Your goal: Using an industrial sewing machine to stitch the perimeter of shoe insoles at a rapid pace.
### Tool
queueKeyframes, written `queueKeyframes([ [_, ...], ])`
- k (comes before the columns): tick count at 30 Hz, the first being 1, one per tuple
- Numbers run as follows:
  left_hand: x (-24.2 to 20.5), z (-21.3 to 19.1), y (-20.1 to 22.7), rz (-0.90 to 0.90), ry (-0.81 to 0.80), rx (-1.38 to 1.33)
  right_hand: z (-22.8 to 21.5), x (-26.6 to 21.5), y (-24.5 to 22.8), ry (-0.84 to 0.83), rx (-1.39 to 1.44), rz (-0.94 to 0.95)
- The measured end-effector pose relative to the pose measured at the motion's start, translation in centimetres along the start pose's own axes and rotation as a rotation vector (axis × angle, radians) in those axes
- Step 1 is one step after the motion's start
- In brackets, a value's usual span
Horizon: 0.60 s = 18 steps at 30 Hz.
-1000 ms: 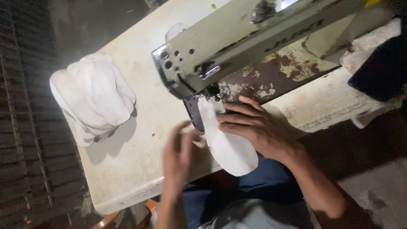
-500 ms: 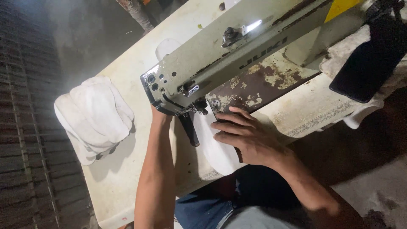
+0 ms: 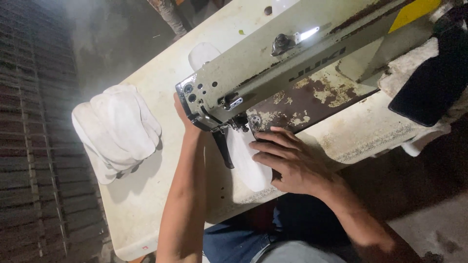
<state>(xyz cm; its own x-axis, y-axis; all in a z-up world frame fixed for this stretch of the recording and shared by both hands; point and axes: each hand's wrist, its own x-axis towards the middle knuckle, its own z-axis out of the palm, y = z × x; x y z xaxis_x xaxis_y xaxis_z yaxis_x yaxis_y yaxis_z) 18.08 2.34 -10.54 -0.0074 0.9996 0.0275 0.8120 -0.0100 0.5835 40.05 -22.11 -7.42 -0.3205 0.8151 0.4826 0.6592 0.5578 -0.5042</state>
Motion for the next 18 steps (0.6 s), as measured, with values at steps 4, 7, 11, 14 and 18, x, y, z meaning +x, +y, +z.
queueKeyframes([
  [4, 1.6, 1.3, 0.0, 0.004, 0.019, -0.004, -0.3, 0.2, -0.2, 0.006, 0.023, -0.012],
  [7, 2.1, 1.8, -0.6, 0.014, 0.038, 0.001, 0.5, 0.0, 0.1, 0.034, 0.009, -0.008],
  [11, 3.0, 2.4, -0.8, 0.021, 0.066, 0.014, 0.6, -0.2, 0.1, 0.047, -0.005, -0.019],
  [14, 2.7, -0.1, -1.2, 0.024, 0.087, 0.029, 0.6, 0.0, 0.2, 0.08, -0.033, -0.03],
  [18, 0.9, -9.0, -3.8, 0.276, 0.322, -0.017, 0.4, 0.0, 0.3, 0.085, -0.055, -0.052],
])
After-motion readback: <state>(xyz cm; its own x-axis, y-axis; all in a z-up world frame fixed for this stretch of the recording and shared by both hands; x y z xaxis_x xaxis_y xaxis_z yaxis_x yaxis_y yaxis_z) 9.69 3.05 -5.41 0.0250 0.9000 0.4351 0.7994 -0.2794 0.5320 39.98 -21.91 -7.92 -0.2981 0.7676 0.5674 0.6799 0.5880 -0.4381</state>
